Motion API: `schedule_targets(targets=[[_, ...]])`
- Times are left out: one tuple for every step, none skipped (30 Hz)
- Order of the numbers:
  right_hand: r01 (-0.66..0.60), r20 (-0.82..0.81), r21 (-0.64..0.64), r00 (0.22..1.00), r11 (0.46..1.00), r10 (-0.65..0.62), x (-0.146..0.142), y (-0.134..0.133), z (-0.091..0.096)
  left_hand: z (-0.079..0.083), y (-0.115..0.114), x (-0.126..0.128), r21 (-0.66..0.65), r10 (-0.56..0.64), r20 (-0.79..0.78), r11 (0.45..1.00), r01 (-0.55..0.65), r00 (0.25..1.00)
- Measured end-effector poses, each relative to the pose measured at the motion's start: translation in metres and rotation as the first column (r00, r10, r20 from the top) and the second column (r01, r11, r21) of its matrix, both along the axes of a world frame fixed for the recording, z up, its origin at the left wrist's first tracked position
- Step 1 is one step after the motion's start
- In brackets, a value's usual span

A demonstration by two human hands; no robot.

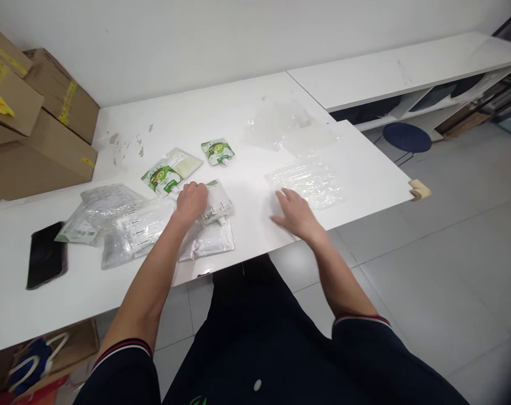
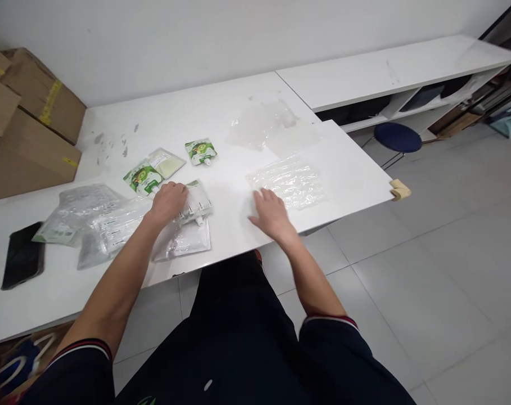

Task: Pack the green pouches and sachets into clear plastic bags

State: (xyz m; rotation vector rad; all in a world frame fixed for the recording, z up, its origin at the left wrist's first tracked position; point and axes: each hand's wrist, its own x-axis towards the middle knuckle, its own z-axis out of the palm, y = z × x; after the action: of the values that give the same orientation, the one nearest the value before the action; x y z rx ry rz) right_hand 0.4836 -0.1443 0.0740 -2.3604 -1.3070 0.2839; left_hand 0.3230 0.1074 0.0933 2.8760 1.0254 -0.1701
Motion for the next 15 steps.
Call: schedule_targets(targets=[[0.006, 0.026, -0.072, 1.000, 0.997, -0.004, 0.006, -0.024, -0.006, 0.004, 0.001, 0.001, 0.015, -0.004, -0.013, 1.000, 0.004, 1.000], [0.001, 0.056, -0.113, 0.998, 0.994, 0.005, 0.011, -0.044, -0.011, 0.009, 0.002, 0.004, 0.027, -0.007, -0.032, 1.000, 0.008, 0.999], [0.003, 0.107, -0.142, 0.994, 0.990, 0.012, 0.016, -0.058, -0.017, 0.014, 0.003, 0.008, 0.029, -0.005, -0.057, 1.000, 0.007, 0.998], [-0.001, 0.155, -0.160, 0.988, 0.987, 0.026, 0.019, -0.068, -0.021, 0.019, 0.003, 0.013, 0.021, 0.002, -0.080, 1.000, 0.000, 0.997], [-0.006, 0.203, -0.169, 0.978, 0.986, 0.040, 0.021, -0.073, -0.023, 0.024, 0.003, 0.019, 0.014, 0.010, -0.095, 1.000, -0.009, 0.995], [-0.010, 0.241, -0.176, 0.969, 0.984, 0.053, 0.024, -0.075, -0.024, 0.027, 0.004, 0.025, 0.011, 0.017, -0.102, 1.000, -0.016, 0.995], [-0.023, 0.260, -0.181, 0.963, 0.983, 0.070, 0.026, -0.075, -0.024, 0.030, 0.004, 0.033, 0.011, 0.021, -0.101, 1.000, -0.020, 0.995], [-0.051, 0.257, -0.189, 0.961, 0.981, 0.100, 0.028, -0.074, -0.022, 0.031, 0.004, 0.040, 0.017, 0.022, -0.091, 1.000, -0.020, 0.996], [-0.085, 0.241, -0.203, 0.961, 0.976, 0.134, 0.030, -0.072, -0.020, 0.031, 0.004, 0.048, 0.031, 0.020, -0.076, 0.999, -0.018, 0.997], [-0.116, 0.224, -0.223, 0.960, 0.968, 0.167, 0.032, -0.071, -0.017, 0.029, 0.005, 0.055, 0.051, 0.017, -0.056, 0.999, -0.014, 0.998], [-0.139, 0.216, -0.245, 0.957, 0.959, 0.194, 0.034, -0.069, -0.015, 0.027, 0.007, 0.061, 0.074, 0.015, -0.036, 0.997, -0.012, 0.999], [-0.145, 0.223, -0.268, 0.952, 0.952, 0.208, 0.035, -0.069, -0.014, 0.023, 0.008, 0.067, 0.100, 0.012, -0.012, 0.995, -0.010, 1.000], [-0.134, 0.248, -0.287, 0.946, 0.949, 0.209, 0.035, -0.068, -0.014, 0.019, 0.010, 0.073, 0.123, 0.003, 0.014, 0.992, -0.004, 1.000], [-0.115, 0.287, -0.297, 0.936, 0.948, 0.203, 0.035, -0.069, -0.015, 0.014, 0.012, 0.079, 0.138, -0.015, 0.044, 0.990, 0.009, 0.999], [-0.100, 0.329, -0.295, 0.923, 0.950, 0.200, 0.034, -0.069, -0.018, 0.010, 0.014, 0.084, 0.142, -0.037, 0.074, 0.989, 0.026, 0.997]])
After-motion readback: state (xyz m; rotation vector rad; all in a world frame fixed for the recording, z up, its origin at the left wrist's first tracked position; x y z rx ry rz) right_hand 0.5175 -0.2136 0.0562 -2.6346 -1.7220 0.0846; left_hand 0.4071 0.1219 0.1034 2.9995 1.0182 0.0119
